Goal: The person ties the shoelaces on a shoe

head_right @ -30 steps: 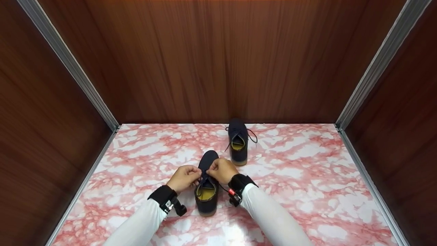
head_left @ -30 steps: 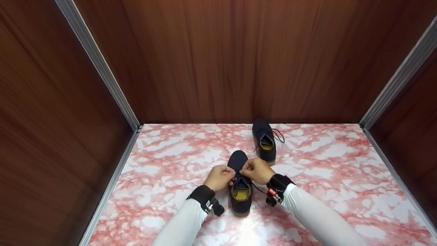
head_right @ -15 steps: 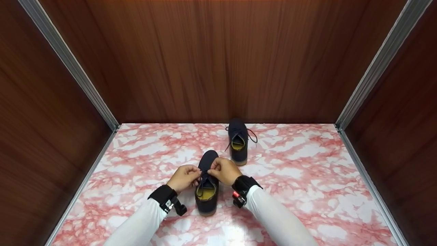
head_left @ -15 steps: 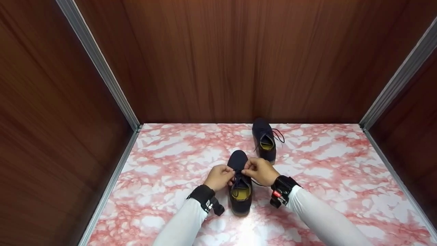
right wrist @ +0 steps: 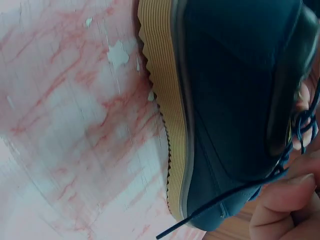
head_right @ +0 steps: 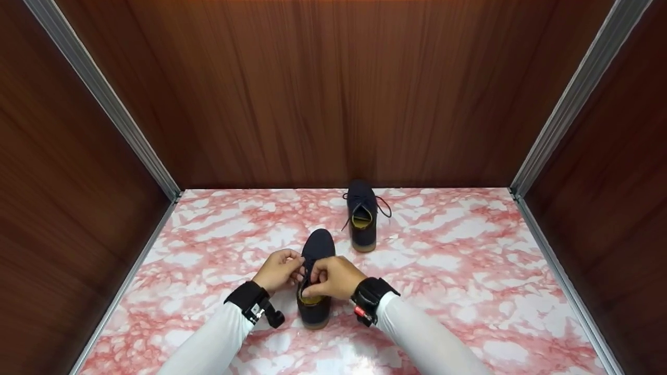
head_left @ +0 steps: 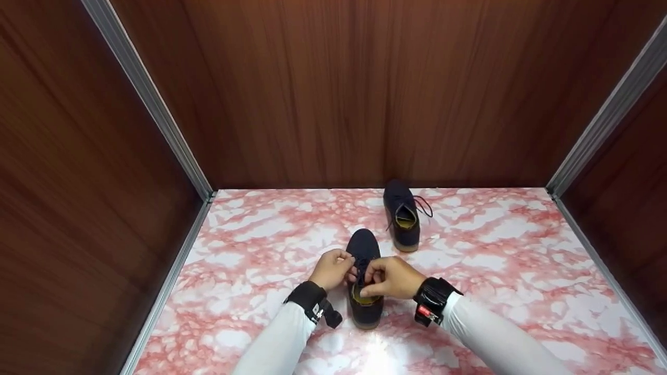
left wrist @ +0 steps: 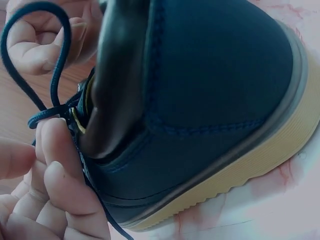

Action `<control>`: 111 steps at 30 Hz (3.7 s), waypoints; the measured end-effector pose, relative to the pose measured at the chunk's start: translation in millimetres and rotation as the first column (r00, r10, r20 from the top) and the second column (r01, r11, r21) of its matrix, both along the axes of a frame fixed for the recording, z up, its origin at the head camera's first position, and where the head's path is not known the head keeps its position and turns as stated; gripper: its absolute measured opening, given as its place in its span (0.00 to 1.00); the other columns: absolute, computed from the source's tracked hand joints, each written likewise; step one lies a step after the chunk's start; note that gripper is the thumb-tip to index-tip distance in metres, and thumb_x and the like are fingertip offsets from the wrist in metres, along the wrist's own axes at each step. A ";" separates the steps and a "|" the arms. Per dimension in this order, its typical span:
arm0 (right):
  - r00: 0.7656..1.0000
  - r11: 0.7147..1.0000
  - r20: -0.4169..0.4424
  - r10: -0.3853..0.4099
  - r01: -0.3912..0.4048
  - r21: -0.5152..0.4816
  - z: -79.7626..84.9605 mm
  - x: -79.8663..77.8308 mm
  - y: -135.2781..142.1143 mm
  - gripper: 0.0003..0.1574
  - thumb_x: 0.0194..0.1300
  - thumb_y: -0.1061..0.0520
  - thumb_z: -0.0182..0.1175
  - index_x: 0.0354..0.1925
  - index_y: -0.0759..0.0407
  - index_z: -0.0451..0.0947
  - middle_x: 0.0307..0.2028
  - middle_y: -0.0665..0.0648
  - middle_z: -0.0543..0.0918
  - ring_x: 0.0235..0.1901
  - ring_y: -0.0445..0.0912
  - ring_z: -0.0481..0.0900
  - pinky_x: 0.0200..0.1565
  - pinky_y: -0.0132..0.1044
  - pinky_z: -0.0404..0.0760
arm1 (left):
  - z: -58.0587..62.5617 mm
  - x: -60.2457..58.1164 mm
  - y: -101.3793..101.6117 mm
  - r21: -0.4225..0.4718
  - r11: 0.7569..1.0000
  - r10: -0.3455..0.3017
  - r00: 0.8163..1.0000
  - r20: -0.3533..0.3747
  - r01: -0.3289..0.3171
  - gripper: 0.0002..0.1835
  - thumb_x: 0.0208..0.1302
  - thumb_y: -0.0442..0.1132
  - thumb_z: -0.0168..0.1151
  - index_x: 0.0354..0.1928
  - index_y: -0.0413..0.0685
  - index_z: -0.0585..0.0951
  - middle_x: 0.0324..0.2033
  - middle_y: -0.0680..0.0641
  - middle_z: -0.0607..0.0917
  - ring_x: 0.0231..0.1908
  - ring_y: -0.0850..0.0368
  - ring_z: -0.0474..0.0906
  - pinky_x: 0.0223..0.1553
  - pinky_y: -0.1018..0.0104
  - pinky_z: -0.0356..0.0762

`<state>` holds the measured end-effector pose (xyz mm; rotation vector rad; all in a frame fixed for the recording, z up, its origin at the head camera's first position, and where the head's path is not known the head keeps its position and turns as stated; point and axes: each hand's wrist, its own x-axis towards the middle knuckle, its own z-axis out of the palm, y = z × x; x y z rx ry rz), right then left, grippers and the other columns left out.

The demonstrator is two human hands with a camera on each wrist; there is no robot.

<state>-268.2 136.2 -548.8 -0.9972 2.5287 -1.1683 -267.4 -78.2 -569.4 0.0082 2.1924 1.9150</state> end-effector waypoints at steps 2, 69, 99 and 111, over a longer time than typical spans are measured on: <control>1.000 1.000 0.001 -0.003 0.003 0.017 0.1 1.8 -1.5 0.23 0.50 0.41 0.83 0.32 0.51 0.83 0.22 0.42 0.77 0.23 0.31 0.72 0.28 0.26 0.72 | 0.3 0.3 0.2 0.008 1.000 -0.003 1.000 0.008 0.003 0.07 0.76 0.38 0.58 0.45 0.39 0.78 0.25 0.51 0.85 0.21 0.65 0.82 0.25 0.70 0.79; 0.953 0.953 0.020 -0.302 0.302 -0.028 -10.6 -11.0 47.6 0.17 0.67 0.45 0.71 0.27 0.50 0.81 0.21 0.44 0.76 0.21 0.35 0.72 0.27 0.29 0.73 | -10.2 -2.8 -38.7 -0.279 0.960 -0.036 0.985 -0.171 -0.014 0.05 0.64 0.36 0.60 0.32 0.44 0.77 0.34 0.46 0.85 0.32 0.44 0.90 0.32 0.71 0.80; 0.974 0.972 -0.014 -0.226 0.226 0.056 -31.1 -4.7 85.8 0.17 0.70 0.52 0.69 0.24 0.54 0.82 0.20 0.41 0.75 0.22 0.31 0.68 0.28 0.27 0.68 | -4.2 -2.5 -19.1 -0.222 0.975 -0.053 0.990 -0.130 0.023 0.06 0.71 0.34 0.64 0.40 0.41 0.76 0.35 0.27 0.88 0.28 0.45 0.87 0.25 0.69 0.78; 0.921 0.922 0.090 -0.380 0.369 0.113 -25.6 -30.2 66.1 0.24 0.79 0.41 0.56 0.46 0.61 0.81 0.31 0.54 0.82 0.31 0.45 0.78 0.37 0.39 0.76 | -3.7 -5.4 -21.7 -0.310 0.947 -0.144 0.977 -0.160 0.089 0.10 0.71 0.38 0.67 0.48 0.39 0.82 0.25 0.52 0.79 0.26 0.62 0.78 0.29 0.74 0.77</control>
